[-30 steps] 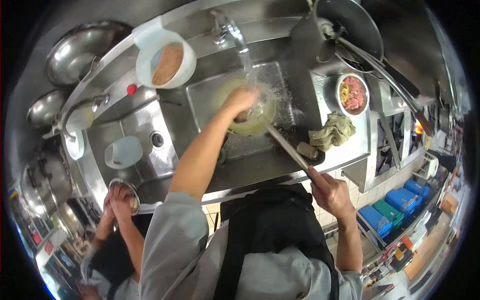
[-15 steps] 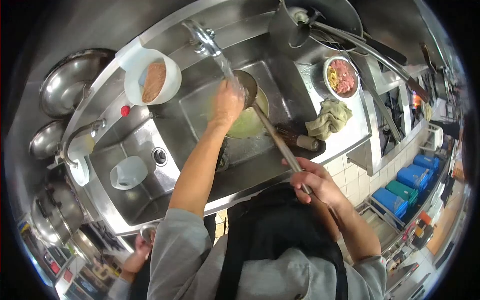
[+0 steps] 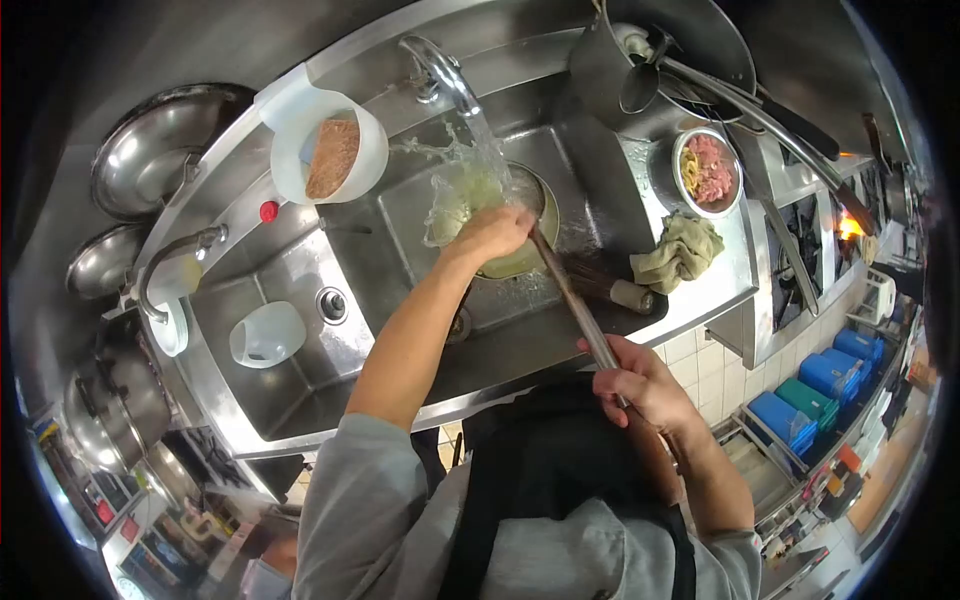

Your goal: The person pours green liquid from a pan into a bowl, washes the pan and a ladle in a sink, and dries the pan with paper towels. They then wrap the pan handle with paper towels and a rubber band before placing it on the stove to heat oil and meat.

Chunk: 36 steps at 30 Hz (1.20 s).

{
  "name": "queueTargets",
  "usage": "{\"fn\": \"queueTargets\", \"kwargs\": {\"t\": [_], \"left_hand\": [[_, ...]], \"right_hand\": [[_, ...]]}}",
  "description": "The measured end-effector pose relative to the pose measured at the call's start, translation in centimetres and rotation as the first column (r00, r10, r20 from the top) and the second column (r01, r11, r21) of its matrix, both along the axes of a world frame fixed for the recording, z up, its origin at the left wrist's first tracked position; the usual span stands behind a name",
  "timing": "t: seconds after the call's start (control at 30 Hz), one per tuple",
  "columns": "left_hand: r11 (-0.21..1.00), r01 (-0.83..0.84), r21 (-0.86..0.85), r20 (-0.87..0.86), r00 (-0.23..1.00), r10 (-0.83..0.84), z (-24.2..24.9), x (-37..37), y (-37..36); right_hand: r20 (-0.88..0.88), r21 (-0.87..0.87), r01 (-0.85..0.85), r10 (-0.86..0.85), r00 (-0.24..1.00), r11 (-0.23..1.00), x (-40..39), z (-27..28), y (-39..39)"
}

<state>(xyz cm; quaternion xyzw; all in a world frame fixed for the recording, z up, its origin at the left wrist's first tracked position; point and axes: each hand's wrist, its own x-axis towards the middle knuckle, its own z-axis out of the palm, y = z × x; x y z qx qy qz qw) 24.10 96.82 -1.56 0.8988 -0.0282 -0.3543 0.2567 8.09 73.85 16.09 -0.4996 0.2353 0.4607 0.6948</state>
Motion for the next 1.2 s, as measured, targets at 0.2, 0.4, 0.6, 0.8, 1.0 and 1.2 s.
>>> {"fn": "queueTargets", "kwargs": {"t": [0.2, 0.4, 0.6, 0.8, 1.0, 1.2], "left_hand": [[0.969, -0.247, -0.019, -0.313, 0.922, 0.229, -1.5, -0.1, 1.2], [0.782, -0.48, -0.397, -0.118, 0.872, 0.476, -1.5, 0.5, -0.6], [0.905, -0.268, -0.329, 0.091, 0.945, 0.313, -1.8, 1.4, 1.4], [0.972, 0.235, -0.009, 0.408, 0.888, -0.211, 3.3, 4.0, 2.2], [0.782, 0.605, 0.149, 0.333, 0.714, -0.616, 2.9, 3.8, 0.7], [0.902, 0.432, 0.005, 0.776, 0.567, -0.276, 2.1, 2.2, 1.5]], "right_hand": [[0.104, -0.175, -0.031, 0.049, 0.993, 0.984, -0.4, 0.7, -2.7], [0.08, -0.138, 0.026, -0.015, 0.997, 0.99, -1.4, 1.9, -2.7], [0.074, -0.099, -0.004, 0.012, 0.997, 0.995, -2.7, 2.8, -3.0], [0.125, -0.286, -0.328, 0.374, 0.919, 0.901, -2.1, 4.4, -4.2], [0.346, -0.74, -0.388, 0.805, 0.482, 0.55, -2.0, 1.2, -3.6], [0.214, -0.262, -0.242, 0.3, 0.93, 0.934, -0.3, 1.8, -1.9]]}}
